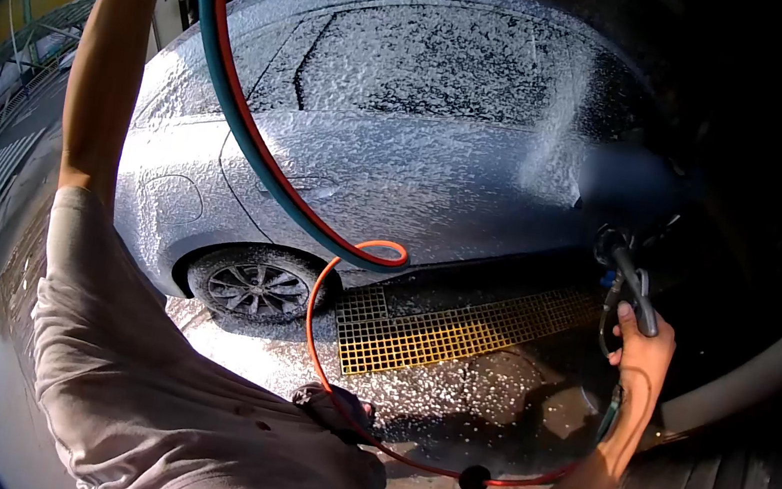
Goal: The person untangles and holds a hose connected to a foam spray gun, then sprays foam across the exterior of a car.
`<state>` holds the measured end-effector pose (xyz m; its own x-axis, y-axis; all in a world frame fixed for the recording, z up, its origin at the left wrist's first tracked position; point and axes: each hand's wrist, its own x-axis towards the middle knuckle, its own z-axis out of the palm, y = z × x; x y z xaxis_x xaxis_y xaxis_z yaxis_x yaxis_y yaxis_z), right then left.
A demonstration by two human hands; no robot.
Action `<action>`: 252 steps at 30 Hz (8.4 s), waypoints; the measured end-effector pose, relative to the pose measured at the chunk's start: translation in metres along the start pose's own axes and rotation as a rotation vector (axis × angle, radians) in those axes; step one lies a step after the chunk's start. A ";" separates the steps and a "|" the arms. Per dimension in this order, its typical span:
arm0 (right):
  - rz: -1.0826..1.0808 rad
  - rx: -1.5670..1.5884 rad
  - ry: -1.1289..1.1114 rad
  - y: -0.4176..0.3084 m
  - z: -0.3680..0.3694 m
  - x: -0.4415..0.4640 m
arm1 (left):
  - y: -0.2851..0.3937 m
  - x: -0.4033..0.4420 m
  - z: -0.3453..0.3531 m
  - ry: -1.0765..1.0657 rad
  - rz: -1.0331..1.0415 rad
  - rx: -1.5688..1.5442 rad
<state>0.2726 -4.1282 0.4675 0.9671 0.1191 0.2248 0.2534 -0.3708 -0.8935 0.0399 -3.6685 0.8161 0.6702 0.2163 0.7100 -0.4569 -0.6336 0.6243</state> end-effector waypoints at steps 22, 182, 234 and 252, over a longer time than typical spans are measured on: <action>-0.144 -0.051 -0.536 0.410 -0.077 0.175 | -0.071 -0.074 0.261 0.399 -0.612 -0.301; -0.400 0.025 -0.983 1.016 -0.773 2.499 | -0.669 1.248 2.427 0.884 -0.672 0.226; -0.884 -0.314 -1.498 1.322 -0.326 3.269 | -1.240 1.818 2.821 1.355 -0.831 0.119; -1.278 0.078 -1.984 1.169 -0.039 3.467 | -1.288 2.012 2.760 1.529 -0.267 0.529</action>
<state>3.9223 -4.1848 0.2177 -0.8066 0.5910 0.0052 0.4302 0.5931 -0.6806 3.5909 -4.4672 0.5412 -0.6215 0.6408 0.4507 0.0249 -0.5589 0.8289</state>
